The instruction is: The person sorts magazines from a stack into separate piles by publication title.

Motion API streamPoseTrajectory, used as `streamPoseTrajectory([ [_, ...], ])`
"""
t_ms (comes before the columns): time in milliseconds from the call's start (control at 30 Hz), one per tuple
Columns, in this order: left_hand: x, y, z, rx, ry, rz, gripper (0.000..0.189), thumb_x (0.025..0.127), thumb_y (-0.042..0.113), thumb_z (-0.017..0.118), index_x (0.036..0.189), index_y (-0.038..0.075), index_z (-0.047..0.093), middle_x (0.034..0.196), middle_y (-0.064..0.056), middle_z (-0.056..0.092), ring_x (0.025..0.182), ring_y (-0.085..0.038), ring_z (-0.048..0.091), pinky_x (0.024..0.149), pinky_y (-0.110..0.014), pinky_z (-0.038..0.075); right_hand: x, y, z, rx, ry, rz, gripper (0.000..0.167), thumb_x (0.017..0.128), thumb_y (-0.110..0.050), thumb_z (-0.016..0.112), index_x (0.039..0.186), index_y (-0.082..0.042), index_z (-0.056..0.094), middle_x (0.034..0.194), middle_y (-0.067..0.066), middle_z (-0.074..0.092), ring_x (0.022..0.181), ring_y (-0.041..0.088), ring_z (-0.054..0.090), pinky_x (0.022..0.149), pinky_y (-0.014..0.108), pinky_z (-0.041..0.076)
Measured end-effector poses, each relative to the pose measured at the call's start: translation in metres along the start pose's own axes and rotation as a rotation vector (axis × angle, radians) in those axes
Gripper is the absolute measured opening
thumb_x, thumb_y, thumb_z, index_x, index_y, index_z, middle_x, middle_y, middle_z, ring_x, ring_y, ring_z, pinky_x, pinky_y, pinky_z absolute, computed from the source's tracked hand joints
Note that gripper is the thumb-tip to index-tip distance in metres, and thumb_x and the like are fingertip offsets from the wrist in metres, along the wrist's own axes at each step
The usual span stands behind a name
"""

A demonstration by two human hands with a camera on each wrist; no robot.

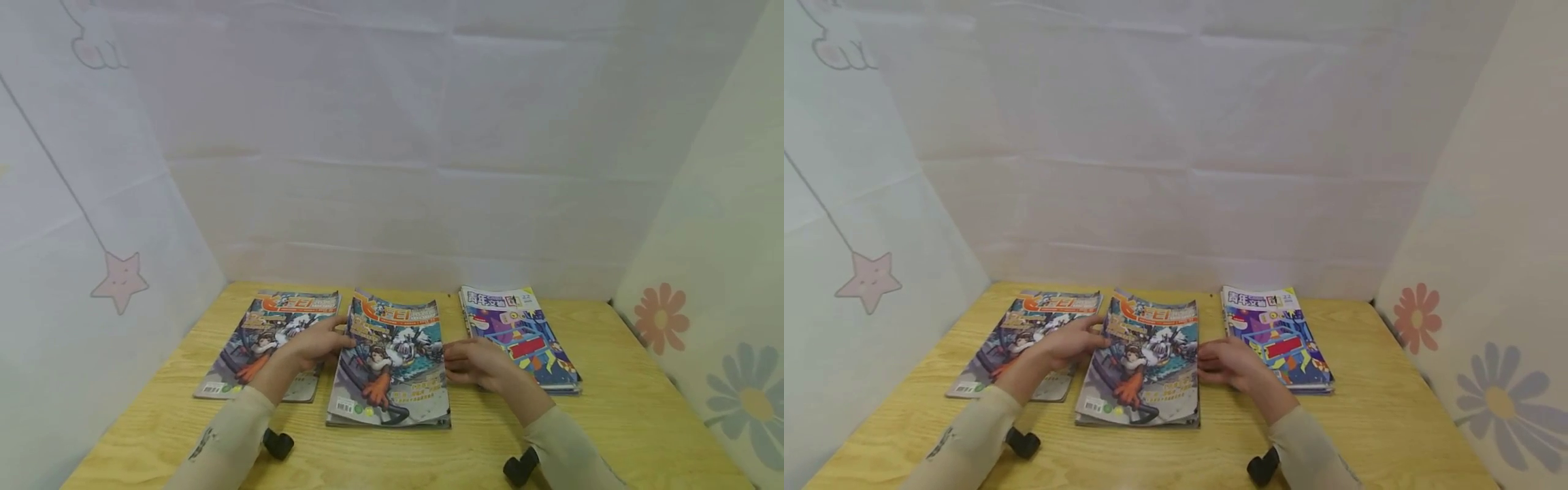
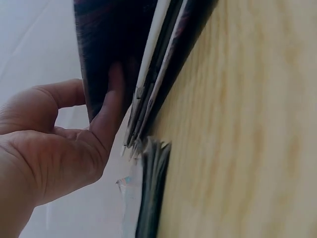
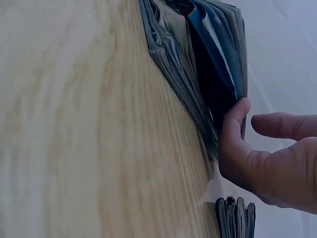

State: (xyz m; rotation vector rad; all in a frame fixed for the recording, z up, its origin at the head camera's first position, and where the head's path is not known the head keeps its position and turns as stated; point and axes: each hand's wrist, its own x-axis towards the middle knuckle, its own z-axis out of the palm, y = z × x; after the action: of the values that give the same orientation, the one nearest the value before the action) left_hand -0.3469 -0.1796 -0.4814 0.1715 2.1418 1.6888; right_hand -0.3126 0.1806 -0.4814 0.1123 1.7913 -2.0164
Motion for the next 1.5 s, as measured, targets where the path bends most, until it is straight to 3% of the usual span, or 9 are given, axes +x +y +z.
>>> streamPoseTrajectory([
  [233,-0.006,-0.011,-0.004,-0.177,-0.008,-0.031,0.086,0.096,0.002,0.068,0.163,0.005,0.014,0.158,-0.034,0.025,0.075,-0.022,0.066,0.067,-0.041,0.058,0.008,-0.003,0.007,-0.037,-0.005,-0.01,0.041,0.097,0.002,0.064,0.136,0.011,0.055,0.102,0.018,0.063,0.082,0.023,0.064,0.078,0.036,0.058],
  [367,-0.009,-0.016,-0.011,-0.245,-0.008,-0.025,0.088,0.096,0.0,0.067,0.164,0.006,0.011,0.146,-0.032,0.044,0.071,-0.021,0.067,0.069,-0.043,0.059,0.014,-0.007,0.012,-0.061,0.009,-0.011,0.04,0.094,0.003,0.067,0.132,0.009,0.058,0.103,0.019,0.062,0.081,0.024,0.063,0.076,0.036,0.059],
  [500,-0.01,-0.018,-0.023,-0.272,-0.022,-0.007,0.088,0.097,0.001,0.065,0.164,0.005,0.008,0.143,-0.034,0.044,0.072,-0.021,0.067,0.073,-0.045,0.06,0.017,-0.013,0.019,-0.07,0.022,-0.005,0.039,0.093,0.004,0.068,0.131,0.008,0.06,0.102,0.02,0.063,0.08,0.025,0.064,0.075,0.037,0.059],
  [600,-0.012,-0.018,-0.034,-0.246,-0.025,0.014,0.087,0.099,0.003,0.064,0.164,0.006,0.006,0.152,-0.038,0.029,0.077,-0.022,0.068,0.076,-0.046,0.059,0.019,-0.019,0.028,-0.061,0.007,-0.016,0.04,0.092,0.005,0.067,0.131,0.008,0.06,0.104,0.022,0.062,0.083,0.026,0.065,0.081,0.041,0.059],
  [800,-0.02,-0.017,-0.058,-0.146,0.034,0.034,0.088,0.098,0.011,0.069,0.164,0.008,0.011,0.141,-0.036,0.043,0.082,-0.023,0.067,0.083,-0.05,0.057,0.027,-0.029,0.046,-0.08,-0.044,-0.057,0.041,0.093,0.006,0.066,0.133,0.01,0.057,0.11,0.023,0.059,0.085,0.027,0.065,0.087,0.045,0.057],
  [967,-0.029,-0.016,-0.079,-0.109,0.075,0.022,0.086,0.098,0.016,0.07,0.164,0.009,0.015,0.144,-0.033,0.043,0.103,-0.032,0.067,0.094,-0.054,0.052,0.035,-0.03,0.065,-0.092,-0.056,-0.074,0.04,0.093,0.005,0.067,0.131,0.01,0.058,0.108,0.023,0.062,0.086,0.027,0.068,0.085,0.044,0.059],
  [1133,-0.037,-0.012,-0.102,-0.043,0.112,-0.016,0.087,0.097,0.021,0.072,0.164,0.008,0.018,0.155,-0.031,0.033,0.13,-0.045,0.05,0.103,-0.056,0.045,0.043,-0.026,0.087,-0.103,-0.081,-0.088,0.039,0.093,0.003,0.069,0.13,0.009,0.059,0.108,0.023,0.065,0.087,0.029,0.07,0.082,0.043,0.059],
  [1400,-0.041,-0.018,-0.144,-0.07,0.13,0.001,0.081,0.101,0.015,0.067,0.162,0.001,0.015,0.144,-0.031,0.047,0.108,-0.034,0.066,0.09,-0.047,0.056,0.064,-0.025,0.128,-0.141,-0.091,-0.08,0.037,0.091,0.006,0.069,0.127,0.01,0.06,0.102,0.025,0.067,0.083,0.031,0.072,0.076,0.041,0.061],
  [1500,-0.049,-0.026,-0.162,-0.038,0.164,-0.013,0.079,0.102,0.018,0.065,0.162,0.0,0.017,0.145,-0.03,0.046,0.11,-0.03,0.066,0.088,-0.043,0.056,0.074,-0.025,0.149,-0.143,-0.093,-0.08,0.036,0.09,0.006,0.07,0.125,0.01,0.061,0.101,0.024,0.067,0.082,0.031,0.073,0.078,0.043,0.06],
])
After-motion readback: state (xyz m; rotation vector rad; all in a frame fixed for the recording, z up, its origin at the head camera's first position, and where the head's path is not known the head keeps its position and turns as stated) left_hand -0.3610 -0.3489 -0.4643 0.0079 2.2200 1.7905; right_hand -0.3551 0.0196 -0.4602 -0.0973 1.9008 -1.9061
